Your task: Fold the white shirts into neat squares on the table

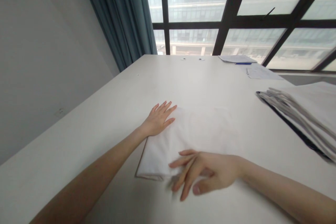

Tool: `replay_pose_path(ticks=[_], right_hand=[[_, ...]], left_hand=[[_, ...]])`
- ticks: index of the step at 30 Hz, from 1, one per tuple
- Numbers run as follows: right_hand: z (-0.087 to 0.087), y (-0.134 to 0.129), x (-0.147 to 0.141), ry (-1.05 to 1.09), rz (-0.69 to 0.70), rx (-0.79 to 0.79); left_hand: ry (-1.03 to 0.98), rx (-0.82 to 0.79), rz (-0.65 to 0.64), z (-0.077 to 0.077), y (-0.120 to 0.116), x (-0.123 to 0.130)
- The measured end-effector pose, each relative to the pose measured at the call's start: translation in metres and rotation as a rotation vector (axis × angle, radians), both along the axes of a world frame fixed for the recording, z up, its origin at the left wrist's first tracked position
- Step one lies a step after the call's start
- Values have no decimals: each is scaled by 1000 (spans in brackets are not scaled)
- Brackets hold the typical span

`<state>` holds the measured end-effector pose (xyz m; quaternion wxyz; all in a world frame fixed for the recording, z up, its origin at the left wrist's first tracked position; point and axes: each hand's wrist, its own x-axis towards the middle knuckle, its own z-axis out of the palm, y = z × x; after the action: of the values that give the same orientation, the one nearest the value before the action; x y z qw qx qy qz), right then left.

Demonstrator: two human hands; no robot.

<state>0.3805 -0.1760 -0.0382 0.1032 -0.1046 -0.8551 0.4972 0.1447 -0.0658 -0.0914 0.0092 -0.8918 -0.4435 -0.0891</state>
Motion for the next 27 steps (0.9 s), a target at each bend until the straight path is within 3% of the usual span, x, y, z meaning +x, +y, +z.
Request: replay_pose_path(ticks=[1, 3, 5, 7, 9, 13, 17, 22, 27], right_hand=[[-1, 5, 2, 43, -71, -45], [-7, 19, 8, 87, -345, -7], [-17, 33, 17, 17, -625, 229], [-27, 46, 27, -158, -760, 510], [-35, 53, 35, -333, -787, 695], [-43, 56, 40, -495, -777, 833], [-46, 54, 37, -536, -773, 878], [-49, 55, 37, -547, -770, 891], [-49, 53, 39, -542, -752, 878]], left_hand=[[4, 2, 4, -1, 1, -1], [19, 7, 8, -2, 4, -3], [41, 21, 21, -2, 6, -4], [69, 38, 49, -2, 8, -5], [100, 57, 78, -1, 9, -6], [152, 123, 114, 6, 2, -1], [153, 113, 100, 10, -27, 22], [96, 27, -96, 8, -74, 50], [111, -84, -182, 13, -89, 46]])
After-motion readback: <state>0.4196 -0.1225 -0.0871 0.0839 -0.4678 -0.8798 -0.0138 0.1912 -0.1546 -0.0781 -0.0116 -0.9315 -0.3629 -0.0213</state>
